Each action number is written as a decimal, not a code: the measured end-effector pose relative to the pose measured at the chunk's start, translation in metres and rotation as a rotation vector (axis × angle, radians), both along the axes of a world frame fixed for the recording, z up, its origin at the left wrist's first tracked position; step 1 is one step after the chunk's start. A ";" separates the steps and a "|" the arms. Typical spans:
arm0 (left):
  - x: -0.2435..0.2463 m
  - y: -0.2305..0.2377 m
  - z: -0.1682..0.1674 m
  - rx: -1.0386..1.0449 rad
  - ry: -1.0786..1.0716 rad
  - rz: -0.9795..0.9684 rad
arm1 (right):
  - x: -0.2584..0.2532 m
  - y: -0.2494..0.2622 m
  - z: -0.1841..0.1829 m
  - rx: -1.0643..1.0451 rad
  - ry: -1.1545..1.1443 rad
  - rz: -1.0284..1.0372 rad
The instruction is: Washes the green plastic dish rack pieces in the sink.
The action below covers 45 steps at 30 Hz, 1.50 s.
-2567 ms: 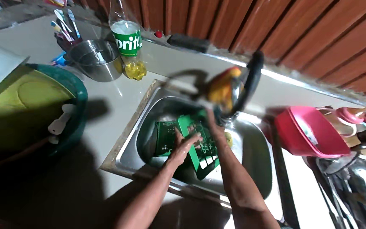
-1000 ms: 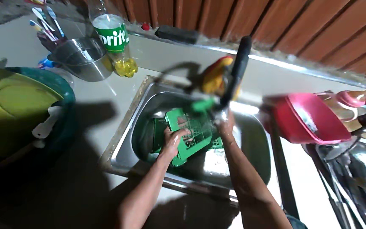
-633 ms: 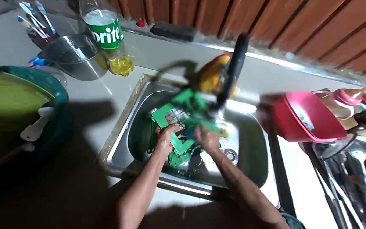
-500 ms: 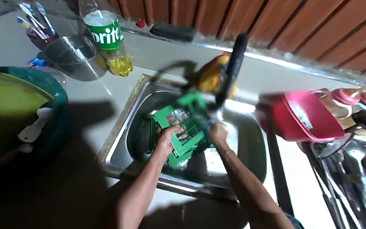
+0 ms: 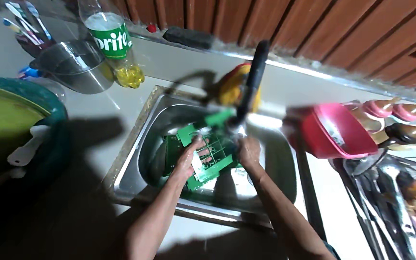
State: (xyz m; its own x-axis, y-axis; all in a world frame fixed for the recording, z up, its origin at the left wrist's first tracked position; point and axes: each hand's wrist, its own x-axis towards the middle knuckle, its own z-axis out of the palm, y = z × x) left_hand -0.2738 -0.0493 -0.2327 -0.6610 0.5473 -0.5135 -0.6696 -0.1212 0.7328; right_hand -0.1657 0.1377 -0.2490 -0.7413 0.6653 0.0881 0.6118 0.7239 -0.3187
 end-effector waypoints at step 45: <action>0.000 -0.002 0.005 0.012 -0.016 0.063 | 0.040 0.061 0.035 -0.436 -0.450 -0.077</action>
